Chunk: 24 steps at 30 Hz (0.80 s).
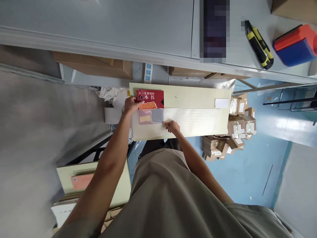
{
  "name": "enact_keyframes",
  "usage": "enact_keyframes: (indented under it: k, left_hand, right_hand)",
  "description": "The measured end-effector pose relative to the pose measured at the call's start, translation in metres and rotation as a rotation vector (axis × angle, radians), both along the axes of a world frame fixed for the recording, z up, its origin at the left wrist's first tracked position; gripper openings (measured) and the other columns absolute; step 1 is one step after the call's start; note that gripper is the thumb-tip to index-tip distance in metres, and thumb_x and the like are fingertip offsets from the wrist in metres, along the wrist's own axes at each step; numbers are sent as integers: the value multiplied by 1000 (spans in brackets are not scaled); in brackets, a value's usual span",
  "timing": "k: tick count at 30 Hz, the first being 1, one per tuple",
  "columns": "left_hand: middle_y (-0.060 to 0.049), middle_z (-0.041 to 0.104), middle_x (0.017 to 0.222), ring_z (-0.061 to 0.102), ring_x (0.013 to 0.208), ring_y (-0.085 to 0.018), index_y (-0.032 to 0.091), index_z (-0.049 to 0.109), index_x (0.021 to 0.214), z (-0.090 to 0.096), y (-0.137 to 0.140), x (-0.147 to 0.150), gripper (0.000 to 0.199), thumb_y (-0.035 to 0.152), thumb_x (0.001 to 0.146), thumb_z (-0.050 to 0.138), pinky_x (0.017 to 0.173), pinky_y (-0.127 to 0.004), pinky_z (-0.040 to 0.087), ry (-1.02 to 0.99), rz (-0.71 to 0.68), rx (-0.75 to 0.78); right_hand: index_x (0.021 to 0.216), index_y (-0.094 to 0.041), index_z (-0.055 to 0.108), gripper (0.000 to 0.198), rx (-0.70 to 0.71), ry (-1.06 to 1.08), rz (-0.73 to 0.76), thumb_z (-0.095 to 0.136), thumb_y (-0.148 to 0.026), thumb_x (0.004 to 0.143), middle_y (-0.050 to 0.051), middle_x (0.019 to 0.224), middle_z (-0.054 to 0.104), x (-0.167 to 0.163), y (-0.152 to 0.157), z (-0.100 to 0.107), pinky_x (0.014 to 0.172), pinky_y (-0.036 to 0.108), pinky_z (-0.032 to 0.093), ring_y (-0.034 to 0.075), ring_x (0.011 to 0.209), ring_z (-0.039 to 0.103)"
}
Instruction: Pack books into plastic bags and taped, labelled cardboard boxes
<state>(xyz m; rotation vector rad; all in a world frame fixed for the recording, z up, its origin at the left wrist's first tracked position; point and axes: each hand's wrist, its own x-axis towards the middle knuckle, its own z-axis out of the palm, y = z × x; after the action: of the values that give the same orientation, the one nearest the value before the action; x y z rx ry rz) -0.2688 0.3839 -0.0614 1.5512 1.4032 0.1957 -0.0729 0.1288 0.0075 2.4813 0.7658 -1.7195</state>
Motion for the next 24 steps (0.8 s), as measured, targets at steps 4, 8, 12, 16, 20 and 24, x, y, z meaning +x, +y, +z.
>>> enact_keyframes:
  k: [4,8,12,16,20,24]
  left_hand:
    - [-7,80,93,72,91,-24,19,74,89,20,-11,6,31,38,73,94,85,-32,54,-24,127,-59]
    - [-5,81,99,73,94,-22,18,72,97,41,-5,23,31,35,78,90,90,-31,58,-165,189,22]
    - [-4,79,105,74,97,-20,17,70,105,79,3,41,29,30,85,88,96,-32,59,-235,131,174]
    - [-4,77,111,74,109,-23,19,72,110,149,-21,59,32,34,89,91,103,-36,60,-226,-14,364]
    - [-5,75,121,73,122,-28,23,75,110,223,-66,82,29,40,94,91,106,-40,63,-191,-113,507]
    - [-2,76,118,76,118,-27,23,74,114,257,-104,102,37,45,91,95,98,-37,66,-234,-29,430]
  right_hand:
    - [65,-22,68,71,1,-44,0,58,-71,115,1,65,77,-5,-3,-4,79,22,53,14,69,77]
    - [61,-23,65,75,30,-111,5,54,-74,115,4,66,78,-12,-7,-5,91,26,56,19,83,81]
    - [62,-25,65,76,69,-93,1,50,-75,116,8,75,83,-13,-9,-5,99,31,57,24,92,83]
    - [62,-24,66,79,97,-65,0,44,-75,118,12,79,85,-12,-9,-7,102,34,58,25,92,83]
    - [68,-22,71,82,101,64,-10,32,-70,122,9,82,86,1,-9,-12,95,28,59,20,86,83]
    - [109,-17,81,60,240,327,-116,41,-60,123,11,107,90,42,-27,-12,89,23,60,18,87,84]
